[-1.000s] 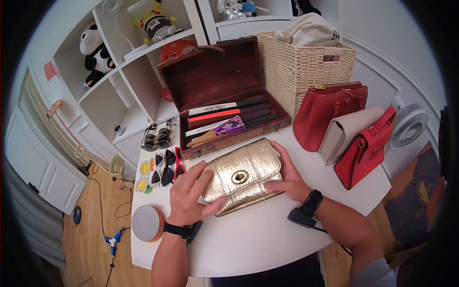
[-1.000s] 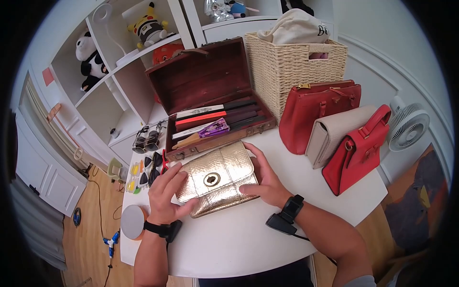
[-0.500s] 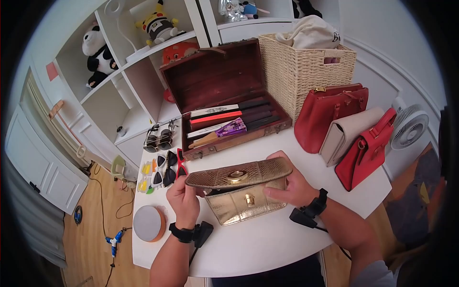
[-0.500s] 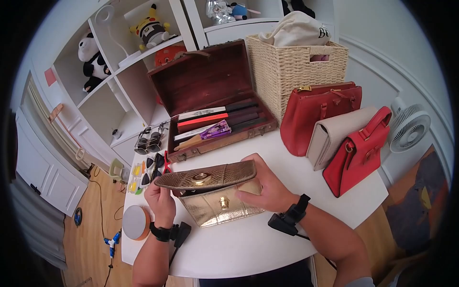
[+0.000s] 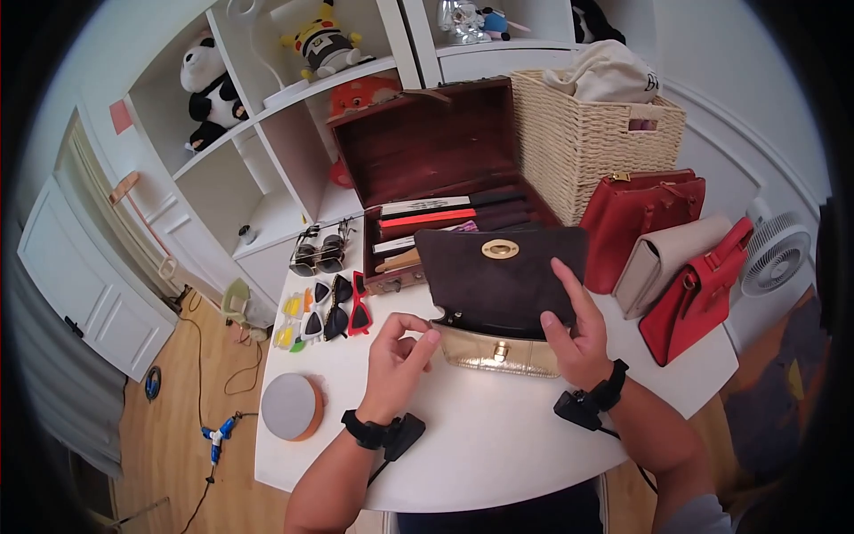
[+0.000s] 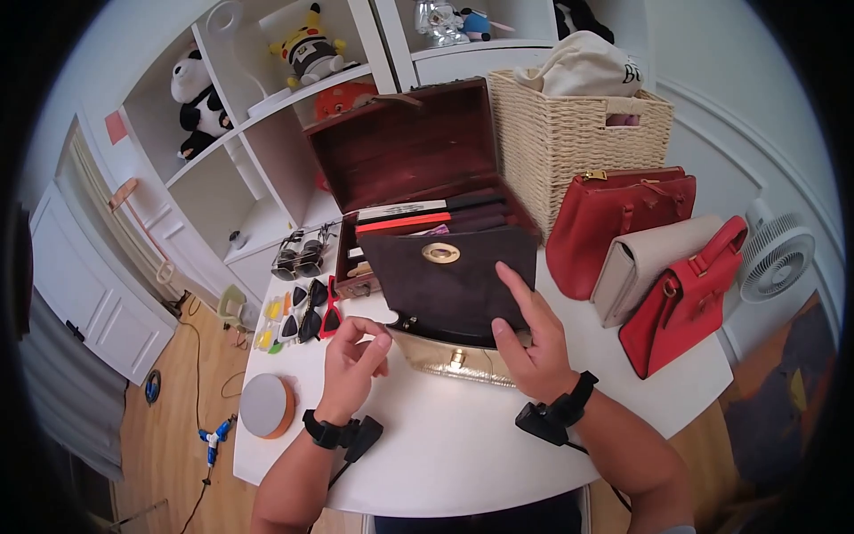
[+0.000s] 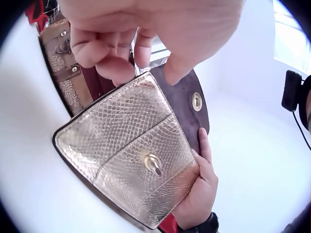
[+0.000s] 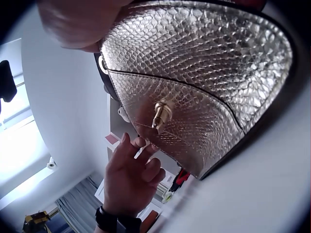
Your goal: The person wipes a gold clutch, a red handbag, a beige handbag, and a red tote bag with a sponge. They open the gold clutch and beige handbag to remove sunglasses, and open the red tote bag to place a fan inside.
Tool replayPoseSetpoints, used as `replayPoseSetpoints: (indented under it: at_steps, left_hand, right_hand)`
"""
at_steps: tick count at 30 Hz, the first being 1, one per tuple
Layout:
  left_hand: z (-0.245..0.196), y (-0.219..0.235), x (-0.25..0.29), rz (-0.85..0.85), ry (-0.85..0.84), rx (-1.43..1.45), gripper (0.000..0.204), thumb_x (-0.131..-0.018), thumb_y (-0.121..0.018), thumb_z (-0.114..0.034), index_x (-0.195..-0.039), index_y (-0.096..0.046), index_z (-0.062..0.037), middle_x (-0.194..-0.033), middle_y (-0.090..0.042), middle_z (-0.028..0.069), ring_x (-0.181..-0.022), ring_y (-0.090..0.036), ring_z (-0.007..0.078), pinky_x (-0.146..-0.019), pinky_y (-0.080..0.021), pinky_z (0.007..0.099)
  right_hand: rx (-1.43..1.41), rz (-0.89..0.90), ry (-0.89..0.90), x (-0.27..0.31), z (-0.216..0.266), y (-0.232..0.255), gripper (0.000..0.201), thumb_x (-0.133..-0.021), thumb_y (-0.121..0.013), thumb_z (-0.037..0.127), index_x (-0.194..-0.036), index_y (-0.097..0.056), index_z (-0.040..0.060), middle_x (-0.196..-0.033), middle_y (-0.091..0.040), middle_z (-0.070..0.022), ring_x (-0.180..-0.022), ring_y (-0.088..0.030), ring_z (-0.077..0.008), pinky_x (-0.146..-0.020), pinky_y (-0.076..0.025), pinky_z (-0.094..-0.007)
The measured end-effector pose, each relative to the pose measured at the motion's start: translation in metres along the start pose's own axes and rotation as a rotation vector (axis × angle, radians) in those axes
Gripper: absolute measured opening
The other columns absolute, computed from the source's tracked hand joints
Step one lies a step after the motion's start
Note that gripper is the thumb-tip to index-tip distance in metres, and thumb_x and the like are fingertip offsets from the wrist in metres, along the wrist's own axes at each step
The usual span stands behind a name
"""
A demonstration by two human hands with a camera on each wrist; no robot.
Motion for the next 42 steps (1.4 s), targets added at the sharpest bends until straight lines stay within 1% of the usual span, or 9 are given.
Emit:
replayPoseSetpoints:
  at_steps: [4, 6, 7, 9, 16, 28, 31, 36, 42]
  left_hand:
    - [0.010, 0.022, -0.010, -0.111, 0.001, -0.146, 0.020, -0.096, -0.071, -0.020, -0.091, -0.064, -0.0010, -0.087, -0.064, 0.0013, -0.068, -0.057, 0.0057, -0.061, -0.047, 0.0235]
    - [0.008, 0.066, -0.019, -0.449, -0.196, -0.515, 0.021, -0.092, -0.074, -0.019, -0.097, -0.067, 0.0004, -0.087, -0.065, 0.0066, -0.069, -0.060, 0.0135, -0.063, -0.049, 0.0295]
    - [0.010, 0.078, -0.023, -0.445, -0.199, -0.517, 0.021, -0.092, -0.074, -0.019, -0.097, -0.067, 0.0004, -0.087, -0.065, 0.0066, -0.069, -0.060, 0.0135, -0.063, -0.049, 0.0295]
    - [0.009, 0.097, -0.025, -0.538, -0.178, -1.022, 0.025, -0.085, -0.077, -0.019, -0.099, -0.069, 0.0002, -0.088, -0.066, 0.0129, -0.074, -0.064, 0.0256, -0.069, -0.052, 0.0378]
    - [0.035, 0.112, -0.031, -0.379, 0.134, -1.144, 0.030, -0.080, -0.079, -0.024, -0.099, -0.071, -0.0012, -0.093, -0.070, 0.0162, -0.086, -0.069, 0.0327, -0.076, -0.054, 0.0422]
    - [0.044, 0.126, -0.035, -0.476, 0.108, -0.868, 0.020, -0.081, -0.077, -0.013, -0.093, -0.070, 0.0012, -0.080, -0.073, 0.0136, -0.072, -0.071, 0.0263, -0.068, -0.055, 0.0369]
    - [0.034, 0.120, -0.030, -0.531, 0.206, -0.470, 0.015, -0.084, -0.074, -0.006, -0.090, -0.067, 0.0047, -0.078, -0.071, 0.0122, -0.069, -0.071, 0.0198, -0.062, -0.056, 0.0309]
    - [0.019, 0.135, -0.029, -0.771, -0.198, -0.120, 0.009, -0.093, -0.068, -0.002, -0.094, -0.064, 0.0062, -0.084, -0.071, 0.0136, -0.069, -0.070, 0.0184, -0.062, -0.059, 0.0278]
    - [-0.022, 0.102, -0.021, -0.466, -0.402, 0.343, 0.017, -0.096, -0.069, -0.005, -0.108, -0.060, 0.0024, -0.101, -0.071, 0.0122, -0.090, -0.070, 0.0200, -0.083, -0.056, 0.0320]
  right_hand:
    - [0.006, 0.090, 0.002, -0.008, -0.001, -0.002, 0.076, -0.082, -0.054, -0.003, -0.155, -0.032, -0.0028, -0.150, -0.046, -0.0214, -0.140, -0.044, -0.0307, -0.117, -0.029, -0.0354]
    - [-0.103, 0.172, -0.110, -0.009, -0.010, -0.007, 0.089, -0.074, -0.051, -0.005, -0.159, -0.024, 0.0008, -0.155, -0.038, -0.0207, -0.143, -0.038, -0.0288, -0.119, -0.023, -0.0345]
    - [-0.104, 0.167, -0.110, -0.011, -0.009, -0.005, 0.089, -0.074, -0.051, -0.005, -0.159, -0.024, 0.0008, -0.155, -0.038, -0.0207, -0.143, -0.038, -0.0288, -0.119, -0.023, -0.0345]
    - [-0.141, 0.265, -0.187, -0.012, -0.006, -0.009, 0.094, -0.072, -0.051, -0.006, -0.160, -0.022, 0.0039, -0.152, -0.037, -0.0195, -0.143, -0.035, -0.0279, -0.119, -0.020, -0.0329]
    - [-0.241, 0.376, -0.205, -0.007, -0.001, -0.017, 0.097, -0.071, -0.051, -0.006, -0.162, -0.017, 0.0055, -0.143, -0.039, -0.0185, -0.140, -0.036, -0.0285, -0.118, -0.020, -0.0324]
    - [-0.220, 0.398, -0.057, -0.001, 0.014, -0.021, 0.101, -0.069, -0.050, -0.004, -0.162, -0.011, 0.0013, -0.152, -0.030, -0.0212, -0.148, -0.025, -0.0313, -0.121, -0.012, -0.0361]
    - [-0.233, 0.398, -0.074, -0.001, 0.012, -0.022, 0.100, -0.069, -0.049, -0.005, -0.162, -0.011, 0.0010, -0.152, -0.030, -0.0208, -0.148, -0.026, -0.0313, -0.121, -0.012, -0.0360]
    - [-0.297, 0.358, -0.119, -0.002, 0.010, -0.022, 0.099, -0.070, -0.048, -0.006, -0.162, -0.012, 0.0010, -0.150, -0.032, -0.0195, -0.146, -0.028, -0.0289, -0.121, -0.014, -0.0346]
    - [-0.242, 0.370, -0.160, 0.001, 0.002, -0.021, 0.098, -0.070, -0.048, -0.007, -0.161, -0.013, 0.0010, -0.149, -0.033, -0.0172, -0.145, -0.030, -0.0266, -0.120, -0.015, -0.0334]
Point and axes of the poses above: each hand's wrist, its own x-axis away from the middle knuckle, its own y-axis out of the back of the hand, z = x × y, the point moved 6 cm from there along -x, towards the middle knuckle
